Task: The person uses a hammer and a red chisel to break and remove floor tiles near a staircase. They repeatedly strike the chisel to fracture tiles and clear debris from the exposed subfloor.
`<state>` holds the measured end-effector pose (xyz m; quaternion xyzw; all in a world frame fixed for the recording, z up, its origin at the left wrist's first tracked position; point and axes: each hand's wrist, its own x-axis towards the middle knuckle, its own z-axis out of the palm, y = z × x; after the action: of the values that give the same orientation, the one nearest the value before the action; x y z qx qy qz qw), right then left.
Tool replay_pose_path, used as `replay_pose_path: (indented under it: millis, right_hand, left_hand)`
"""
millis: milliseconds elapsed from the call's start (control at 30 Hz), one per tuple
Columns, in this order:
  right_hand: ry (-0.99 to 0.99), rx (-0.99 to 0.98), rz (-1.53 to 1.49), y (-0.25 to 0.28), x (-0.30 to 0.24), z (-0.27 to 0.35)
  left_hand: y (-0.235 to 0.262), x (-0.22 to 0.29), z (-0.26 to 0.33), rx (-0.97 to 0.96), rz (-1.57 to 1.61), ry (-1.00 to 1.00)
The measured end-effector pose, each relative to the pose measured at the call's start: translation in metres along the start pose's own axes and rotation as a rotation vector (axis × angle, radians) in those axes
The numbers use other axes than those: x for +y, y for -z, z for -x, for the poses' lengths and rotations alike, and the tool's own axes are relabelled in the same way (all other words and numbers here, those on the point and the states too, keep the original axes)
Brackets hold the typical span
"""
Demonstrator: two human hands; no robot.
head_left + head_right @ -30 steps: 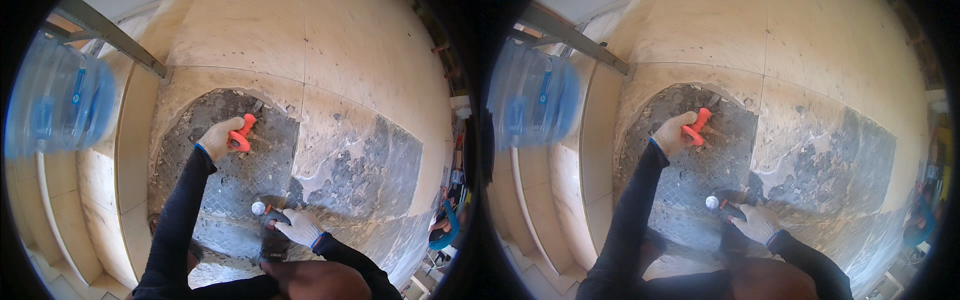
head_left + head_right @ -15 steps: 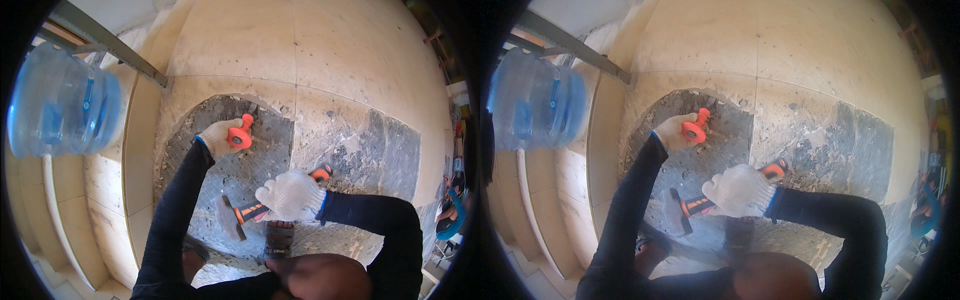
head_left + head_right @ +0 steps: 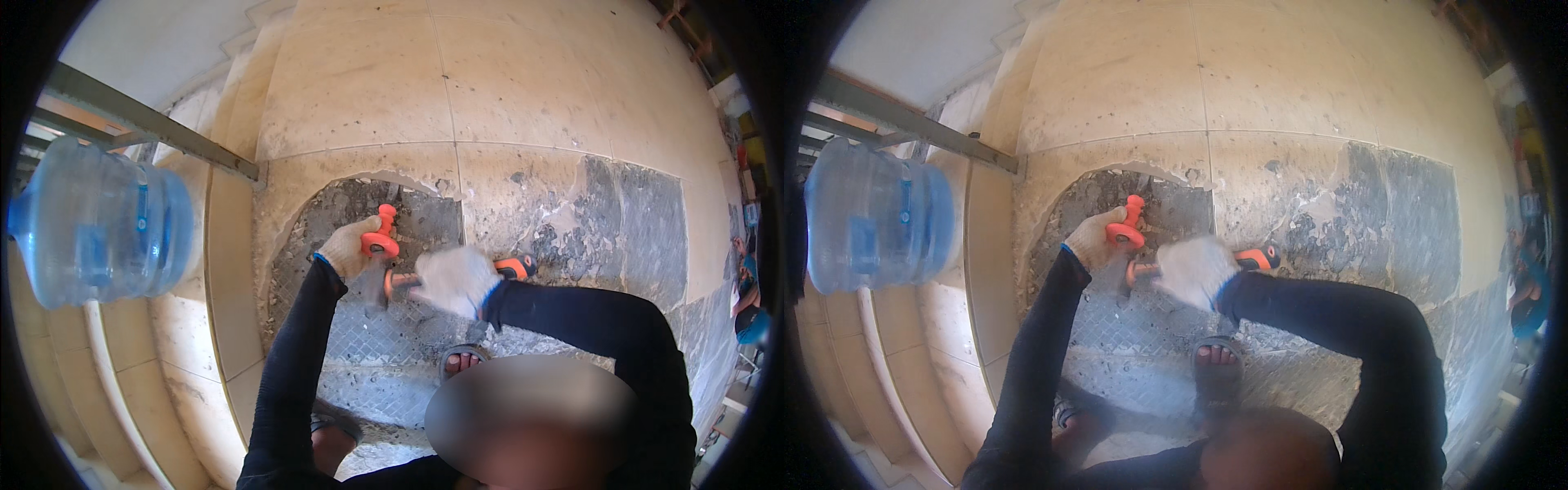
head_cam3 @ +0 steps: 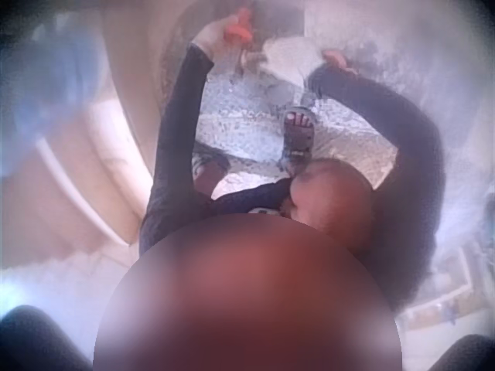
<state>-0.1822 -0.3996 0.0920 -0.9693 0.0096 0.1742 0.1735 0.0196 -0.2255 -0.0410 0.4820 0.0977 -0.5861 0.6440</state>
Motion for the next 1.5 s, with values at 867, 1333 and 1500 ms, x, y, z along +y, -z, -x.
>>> replay_pose_path:
  millis: [867,1333,1500]
  right_hand:
    - [0.033,-0.060,0.182,-0.001,-0.002,-0.008]
    - [0.064,-0.205,-0.042,-0.023,-0.012,0.005]
    - [0.513,-0.233,0.089,-0.037,-0.028,0.014]
  left_hand:
    - [-0.008,0.027,0.002,0.137,-0.803,-0.057]
    - [-0.018,0.033,0.010,0.269,-1.187,-0.282]
    - [-0.018,0.051,0.010,0.226,-0.999,-0.212]
